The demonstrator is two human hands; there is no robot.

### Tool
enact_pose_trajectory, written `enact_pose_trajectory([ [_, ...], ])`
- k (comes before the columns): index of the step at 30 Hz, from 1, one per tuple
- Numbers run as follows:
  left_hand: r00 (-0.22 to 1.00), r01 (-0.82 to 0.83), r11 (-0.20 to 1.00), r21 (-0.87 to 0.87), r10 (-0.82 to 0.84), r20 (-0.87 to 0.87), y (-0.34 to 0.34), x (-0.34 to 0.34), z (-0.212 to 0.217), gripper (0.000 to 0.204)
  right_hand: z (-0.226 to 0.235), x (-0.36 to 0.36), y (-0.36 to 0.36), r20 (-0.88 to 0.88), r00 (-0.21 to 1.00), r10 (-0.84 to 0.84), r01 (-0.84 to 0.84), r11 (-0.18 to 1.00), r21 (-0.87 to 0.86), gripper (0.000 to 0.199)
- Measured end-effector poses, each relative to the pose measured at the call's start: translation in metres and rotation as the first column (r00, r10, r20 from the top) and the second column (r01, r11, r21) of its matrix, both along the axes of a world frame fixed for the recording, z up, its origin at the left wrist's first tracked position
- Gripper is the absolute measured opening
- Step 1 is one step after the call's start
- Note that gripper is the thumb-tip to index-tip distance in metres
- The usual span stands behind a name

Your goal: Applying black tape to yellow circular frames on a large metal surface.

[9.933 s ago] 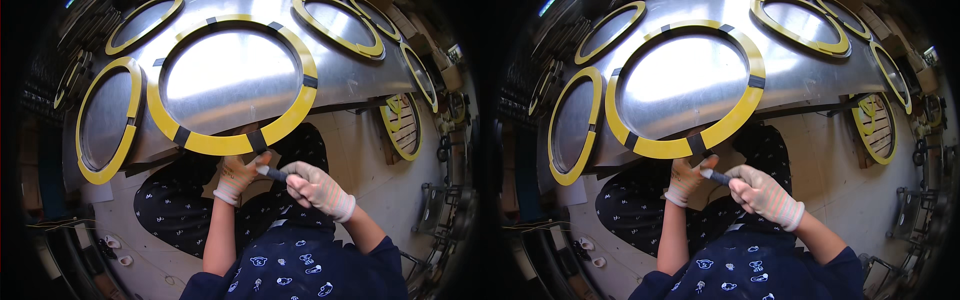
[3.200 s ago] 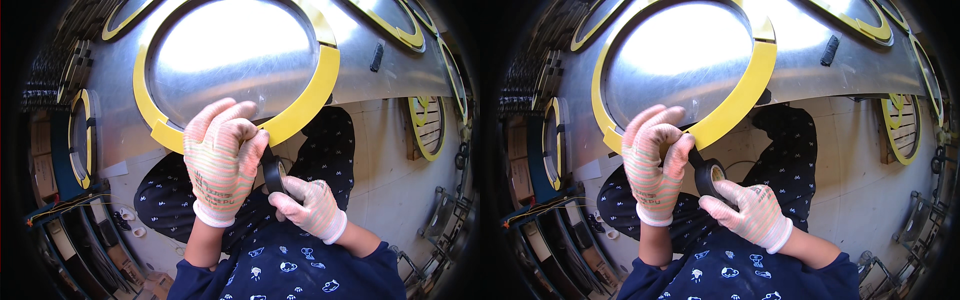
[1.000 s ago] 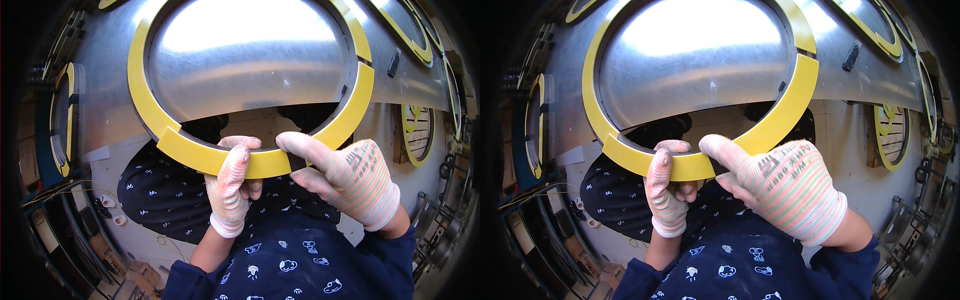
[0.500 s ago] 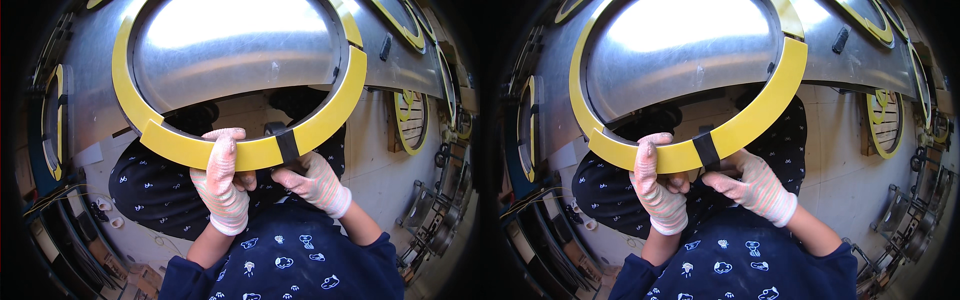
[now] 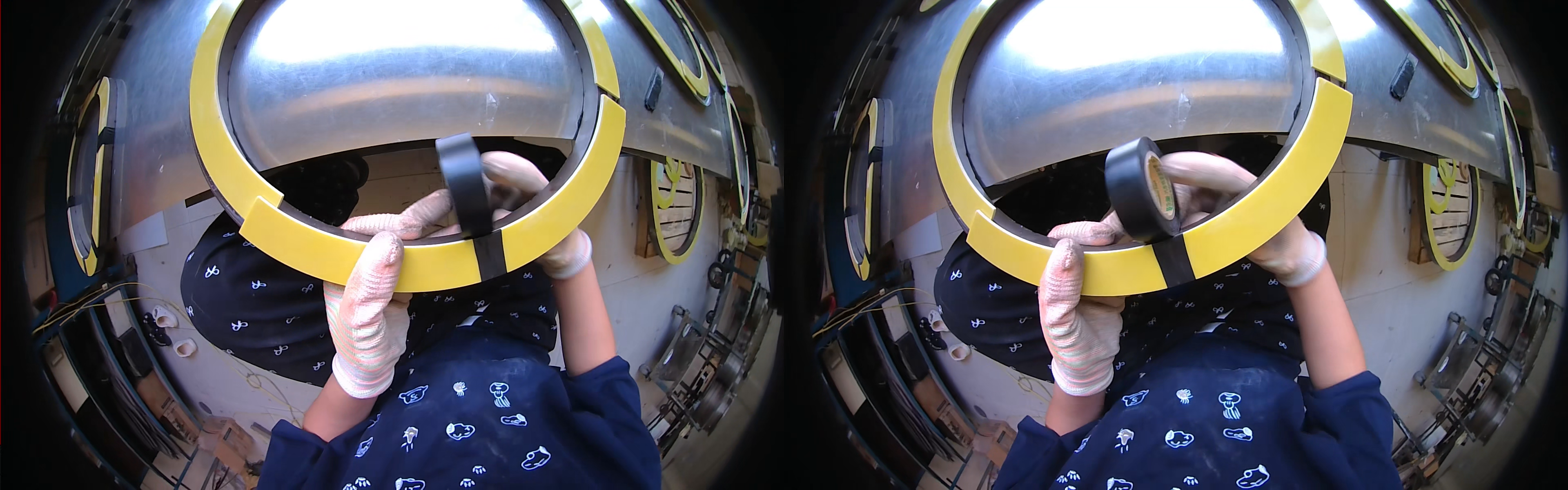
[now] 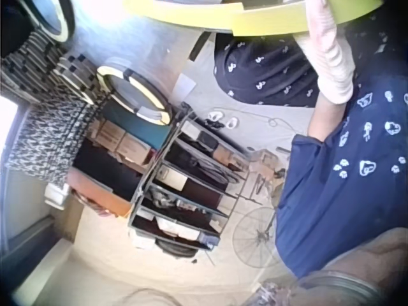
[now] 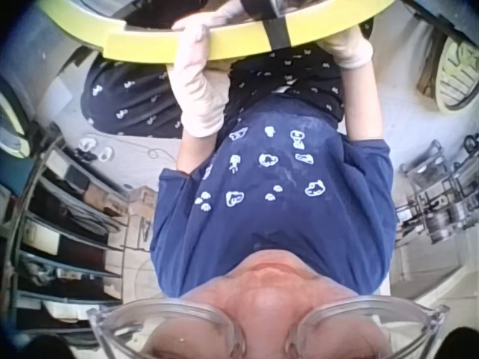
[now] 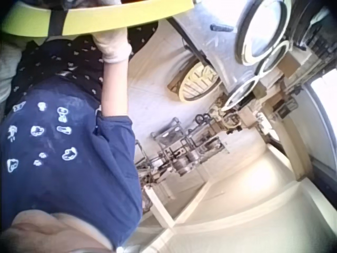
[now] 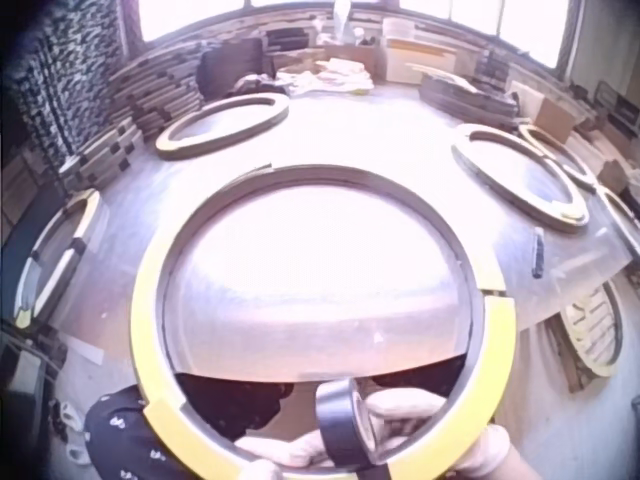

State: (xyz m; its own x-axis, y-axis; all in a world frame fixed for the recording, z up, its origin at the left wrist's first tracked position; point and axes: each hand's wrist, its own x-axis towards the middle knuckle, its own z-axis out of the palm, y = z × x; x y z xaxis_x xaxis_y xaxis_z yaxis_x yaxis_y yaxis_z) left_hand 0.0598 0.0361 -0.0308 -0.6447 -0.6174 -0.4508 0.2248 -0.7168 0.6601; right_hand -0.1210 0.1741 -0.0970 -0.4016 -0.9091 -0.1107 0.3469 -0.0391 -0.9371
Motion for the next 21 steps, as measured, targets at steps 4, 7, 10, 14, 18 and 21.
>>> enact_pose_trajectory([
  [4,1.0,-0.019,1.0,-0.016,0.02,0.008,0.001,0.002,-0.006,0.028,0.053,-0.01,0.049,0.22,0.954,0.203,-0.251,0.944,0.216,0.039],
  [7,1.0,-0.023,0.999,-0.042,0.023,0.015,0.002,0.004,-0.011,0.028,0.116,-0.016,0.057,0.407,0.864,0.297,-0.387,0.908,0.159,0.047],
  [10,0.997,0.019,0.994,-0.105,-0.028,-0.077,0.003,0.006,-0.013,0.031,0.155,-0.014,0.019,0.19,0.977,0.095,-0.153,0.936,0.316,0.06],
  [14,1.0,0.011,0.993,-0.119,-0.013,-0.016,-0.002,0.003,-0.015,0.035,0.149,-0.009,-0.054,0.524,0.846,0.097,-0.259,0.934,0.245,0.071],
  [18,0.999,-0.039,0.903,-0.427,0.037,-0.012,-0.005,-0.003,-0.018,0.036,0.177,0.016,-0.036,0.414,0.907,0.081,-0.151,0.979,0.14,0.066],
  [21,0.996,-0.027,0.938,-0.345,0.053,0.066,-0.005,-0.003,-0.02,0.035,0.194,0.047,0.003,0.406,0.907,0.112,-0.321,0.808,0.495,0.054],
])
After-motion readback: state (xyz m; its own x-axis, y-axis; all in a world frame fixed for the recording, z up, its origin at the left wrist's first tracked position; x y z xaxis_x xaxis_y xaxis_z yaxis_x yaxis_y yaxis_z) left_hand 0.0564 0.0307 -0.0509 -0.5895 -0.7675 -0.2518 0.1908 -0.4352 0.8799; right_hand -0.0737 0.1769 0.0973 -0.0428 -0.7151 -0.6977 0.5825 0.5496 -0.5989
